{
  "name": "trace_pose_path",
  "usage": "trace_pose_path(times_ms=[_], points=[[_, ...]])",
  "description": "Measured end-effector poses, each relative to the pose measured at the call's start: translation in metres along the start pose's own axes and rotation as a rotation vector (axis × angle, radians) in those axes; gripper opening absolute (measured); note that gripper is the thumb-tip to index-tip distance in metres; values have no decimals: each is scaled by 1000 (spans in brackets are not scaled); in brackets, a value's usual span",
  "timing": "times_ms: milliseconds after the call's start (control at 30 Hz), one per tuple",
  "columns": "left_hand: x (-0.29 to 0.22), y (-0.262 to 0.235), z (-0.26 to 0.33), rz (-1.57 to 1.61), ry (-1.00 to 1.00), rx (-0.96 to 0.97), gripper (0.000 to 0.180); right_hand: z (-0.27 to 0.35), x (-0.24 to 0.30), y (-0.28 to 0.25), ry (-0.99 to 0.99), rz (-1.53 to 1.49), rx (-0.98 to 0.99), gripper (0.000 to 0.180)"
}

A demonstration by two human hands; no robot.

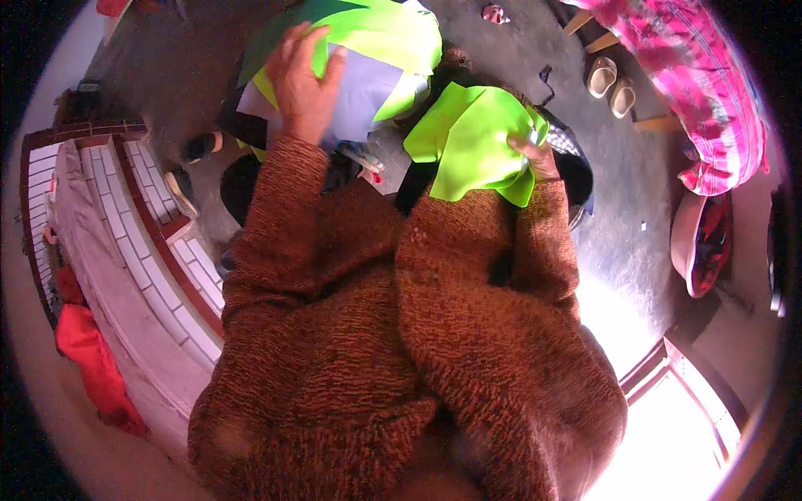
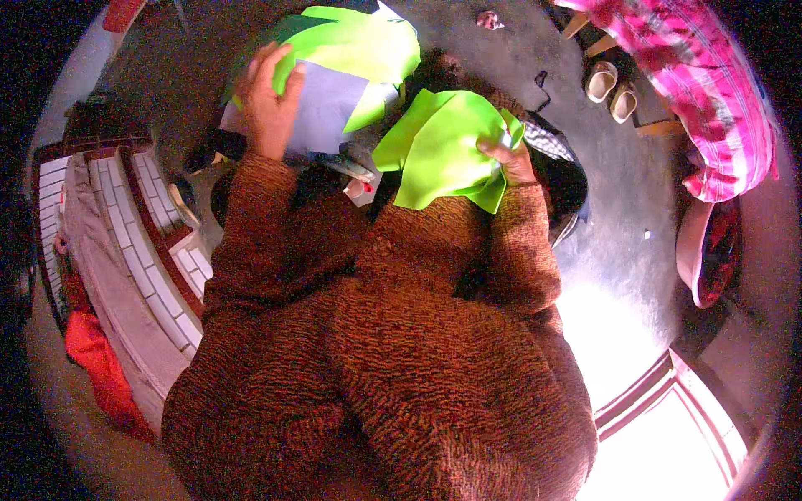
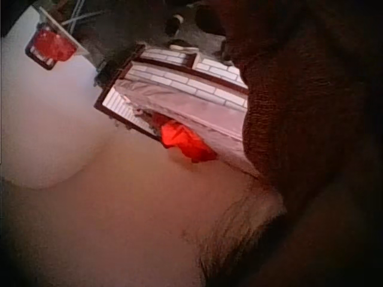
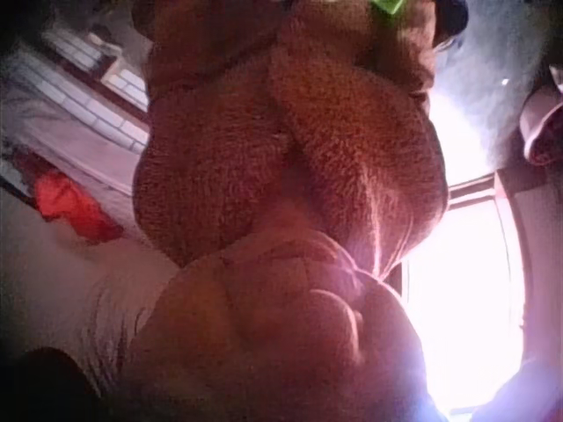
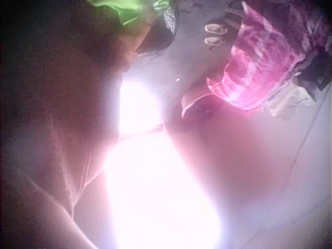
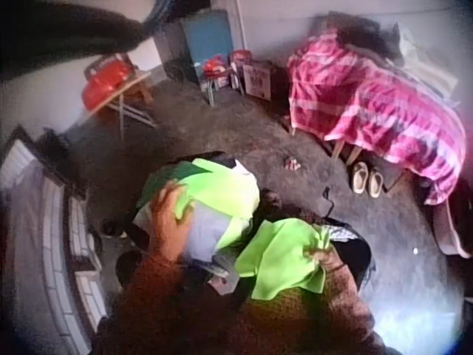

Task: The person is folding various pieces of clothing, including a neon green jacket, a white shirt, and a dark blue garment. They handle each item individually, folding them neatly and stacking them on their lap.

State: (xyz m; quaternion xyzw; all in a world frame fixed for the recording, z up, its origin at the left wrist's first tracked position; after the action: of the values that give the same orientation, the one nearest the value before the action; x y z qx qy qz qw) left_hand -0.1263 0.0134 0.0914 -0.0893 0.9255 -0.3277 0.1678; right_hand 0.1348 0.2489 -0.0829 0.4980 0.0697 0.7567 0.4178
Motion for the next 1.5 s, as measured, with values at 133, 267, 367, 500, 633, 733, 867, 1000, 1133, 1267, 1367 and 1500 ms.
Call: trace_pose_path(times_ms=[133,267,367,500,633,733,867,1000,1133,1267,1367,1500], points=[[-78,31,8,537,-129,93,25,18,11,29,-7,-77,-48,79],[-105,82,47,745,-321,428,30,19,11,34,12,-120,-31,80],[-107,103,68,852,-413,356,30,15,13,24,-31,22,-61,81],[-105,113,69,858,-455,414,28,18,14,29,-52,-7,-65,81],[-109,111,59,858,-425,487,23,20,18,33,-96,16,-79,79],[-110,114,60,1045,-471,416,18,18,20,32,-164,52,-50,76],[-113,104,51,1179,-533,373,13,9,17,20,-239,101,-46,71],[-113,94,52,1246,-637,354,12,17,21,31,-192,111,-80,64],[-112,94,57,1369,-709,332,13,9,14,15,-179,144,-136,60],[-109,102,69,1452,-831,292,14,13,15,18,-146,132,-171,57],[-113,100,66,1453,-925,255,19,8,11,7,-187,192,-204,54],[-114,100,70,1361,-962,327,29,10,13,15,-193,83,-112,53]])
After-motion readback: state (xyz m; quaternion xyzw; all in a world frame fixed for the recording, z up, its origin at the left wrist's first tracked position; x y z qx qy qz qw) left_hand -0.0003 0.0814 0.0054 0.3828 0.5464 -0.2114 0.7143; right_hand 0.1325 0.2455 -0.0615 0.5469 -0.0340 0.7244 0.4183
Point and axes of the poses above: each hand's wrist, its own z-axis away from the middle knuckle, its own y-axis out of the palm, x = y × z, the point moved 6 cm from there along -z, towards the middle knuckle, and after that the axes turned 13 degrees about y, right-handed, at the moved point
